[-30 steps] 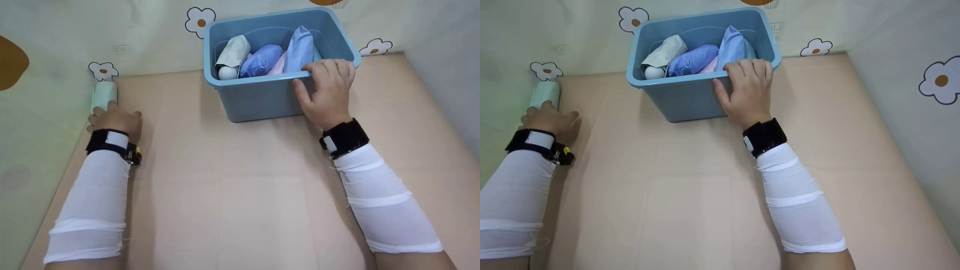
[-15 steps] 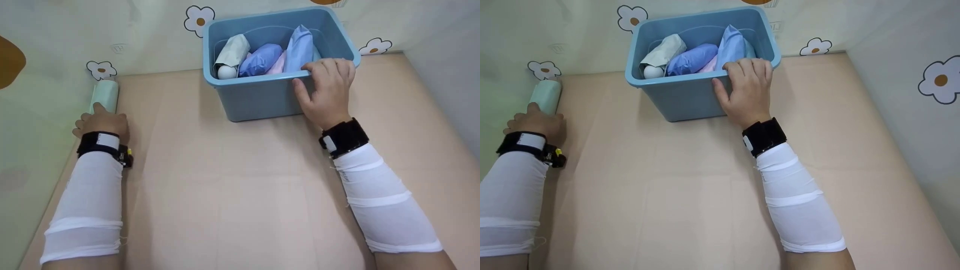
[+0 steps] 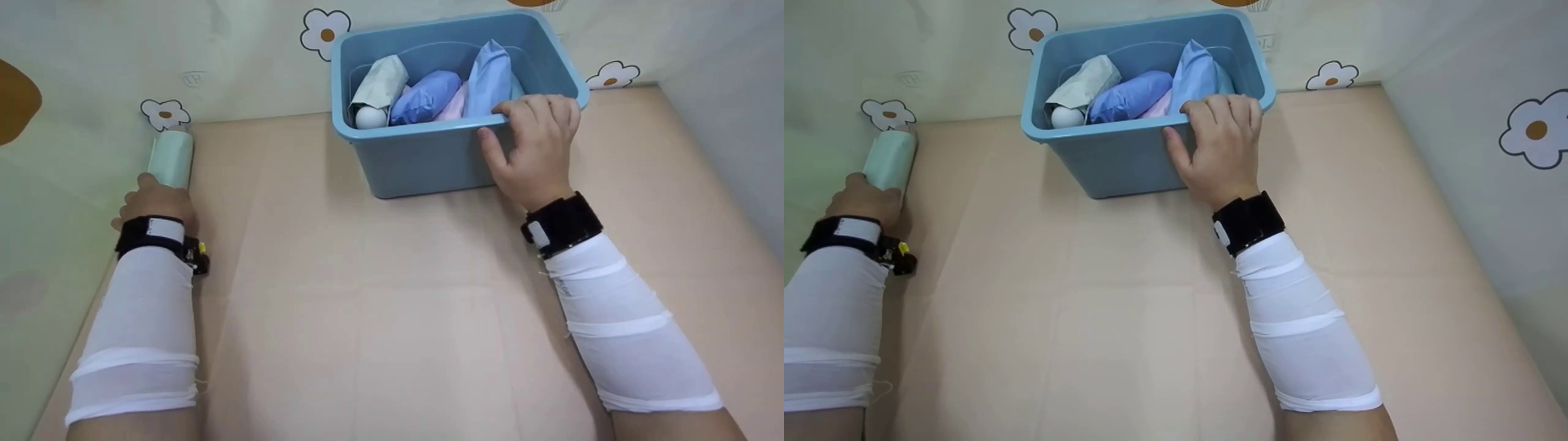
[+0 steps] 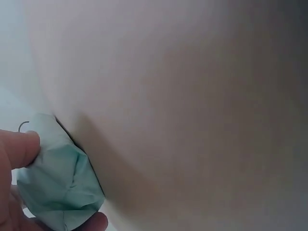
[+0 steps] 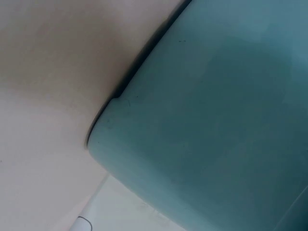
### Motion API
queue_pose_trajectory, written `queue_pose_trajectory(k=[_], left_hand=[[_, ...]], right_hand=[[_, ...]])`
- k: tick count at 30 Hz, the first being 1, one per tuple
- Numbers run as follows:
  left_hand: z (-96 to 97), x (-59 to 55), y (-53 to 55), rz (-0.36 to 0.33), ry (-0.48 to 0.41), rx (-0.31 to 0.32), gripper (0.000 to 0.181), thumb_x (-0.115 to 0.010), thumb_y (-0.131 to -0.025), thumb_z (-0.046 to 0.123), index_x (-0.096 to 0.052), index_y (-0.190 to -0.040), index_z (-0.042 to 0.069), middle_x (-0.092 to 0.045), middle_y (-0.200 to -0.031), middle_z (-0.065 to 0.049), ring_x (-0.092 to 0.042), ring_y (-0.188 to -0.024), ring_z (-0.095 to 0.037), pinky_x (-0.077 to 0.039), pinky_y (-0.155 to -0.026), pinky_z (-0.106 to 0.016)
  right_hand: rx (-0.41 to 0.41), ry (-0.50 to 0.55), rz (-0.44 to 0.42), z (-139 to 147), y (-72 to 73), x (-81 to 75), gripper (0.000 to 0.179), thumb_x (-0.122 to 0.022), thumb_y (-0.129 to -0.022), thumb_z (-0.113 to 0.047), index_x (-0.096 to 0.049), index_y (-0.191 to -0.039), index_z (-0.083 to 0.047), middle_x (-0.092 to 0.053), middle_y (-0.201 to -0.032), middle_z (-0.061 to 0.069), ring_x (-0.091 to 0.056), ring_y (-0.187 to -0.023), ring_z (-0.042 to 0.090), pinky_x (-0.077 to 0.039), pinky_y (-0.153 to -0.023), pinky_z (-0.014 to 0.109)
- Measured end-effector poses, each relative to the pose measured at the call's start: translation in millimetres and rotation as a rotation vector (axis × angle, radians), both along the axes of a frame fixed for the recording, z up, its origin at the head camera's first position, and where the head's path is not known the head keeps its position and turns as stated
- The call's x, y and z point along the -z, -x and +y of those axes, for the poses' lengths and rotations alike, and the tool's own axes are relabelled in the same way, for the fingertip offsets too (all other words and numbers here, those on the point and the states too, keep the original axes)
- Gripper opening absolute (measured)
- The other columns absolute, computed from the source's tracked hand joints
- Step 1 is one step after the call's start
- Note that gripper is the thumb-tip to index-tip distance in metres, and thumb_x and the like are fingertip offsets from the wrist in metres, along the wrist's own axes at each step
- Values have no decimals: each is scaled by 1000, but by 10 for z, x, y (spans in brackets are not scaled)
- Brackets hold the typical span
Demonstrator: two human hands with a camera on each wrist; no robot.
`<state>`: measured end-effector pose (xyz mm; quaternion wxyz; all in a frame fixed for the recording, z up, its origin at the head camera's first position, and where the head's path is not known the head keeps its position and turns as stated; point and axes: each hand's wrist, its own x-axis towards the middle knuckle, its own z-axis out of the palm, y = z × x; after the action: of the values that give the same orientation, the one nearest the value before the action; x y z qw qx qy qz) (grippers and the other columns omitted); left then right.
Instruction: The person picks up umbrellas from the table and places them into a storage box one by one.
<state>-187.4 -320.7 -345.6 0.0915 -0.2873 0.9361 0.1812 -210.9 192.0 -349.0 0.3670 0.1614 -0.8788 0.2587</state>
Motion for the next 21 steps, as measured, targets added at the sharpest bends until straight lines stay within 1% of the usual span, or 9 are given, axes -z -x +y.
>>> queue_pose_trajectory(k=[4,5,8,11,12,15,18,20,21], left_hand=[[-19,9,40,-15,-5,-10,96,-66,-89,13,-7,-160,-9,-36,-149,-46,-41,-136,-60,-35,-110,-65],[-54,41,73,-18,3,-5,98,-68,-86,12,-7,-160,-10,-37,-147,-46,-42,-134,-60,-37,-107,-64],[-36,20,80,-20,2,9,95,-65,-87,15,-7,-159,-12,-38,-145,-46,-44,-132,-61,-40,-106,-65],[-23,11,91,-17,6,42,86,-55,-92,20,-8,-157,-14,-42,-141,-47,-47,-127,-61,-44,-100,-65],[9,-18,77,-18,-3,46,84,-52,-94,22,-8,-157,-14,-42,-141,-47,-47,-127,-61,-44,-101,-65],[-25,31,137,-16,-18,46,83,-47,-97,29,-7,-158,-12,-44,-141,-47,-50,-125,-60,-46,-95,-63],[-60,94,190,-5,-36,23,84,-46,-98,33,-7,-159,-10,-43,-142,-45,-50,-125,-60,-46,-92,-61],[-65,120,200,5,-48,8,83,-45,-99,32,-5,-159,-9,-43,-143,-45,-50,-125,-59,-47,-92,-61],[-62,119,193,12,-59,-1,83,-46,-100,30,-4,-159,-8,-42,-145,-45,-50,-127,-60,-48,-95,-62]], right_hand=[[7,-22,-5,6,3,2,51,-49,-101,-49,-69,-117,-4,-64,-107,19,-48,-112,37,-23,-108,58],[6,-20,1,7,4,2,51,-50,-101,-49,-69,-116,-4,-64,-106,19,-48,-112,37,-23,-108,58],[-3,1,18,10,7,5,51,-52,-100,-49,-70,-114,-4,-64,-104,18,-48,-110,37,-23,-108,58],[-10,21,33,13,11,6,50,-53,-98,-49,-71,-112,-4,-64,-103,18,-48,-109,37,-23,-108,57],[-9,21,31,16,12,8,50,-53,-98,-49,-71,-112,-4,-64,-103,18,-48,-109,37,-23,-108,57],[-8,21,27,19,13,11,50,-54,-98,-49,-71,-112,-4,-64,-103,18,-48,-109,37,-23,-108,57],[-8,21,16,13,9,14,50,-53,-98,-48,-71,-113,-5,-64,-104,18,-49,-110,36,-23,-108,57],[-9,20,11,6,6,14,50,-53,-98,-48,-71,-113,-5,-65,-104,18,-49,-111,36,-23,-108,57],[-10,19,10,1,5,13,50,-53,-98,-48,-71,-114,-5,-65,-105,18,-49,-111,36,-23,-108,57]])
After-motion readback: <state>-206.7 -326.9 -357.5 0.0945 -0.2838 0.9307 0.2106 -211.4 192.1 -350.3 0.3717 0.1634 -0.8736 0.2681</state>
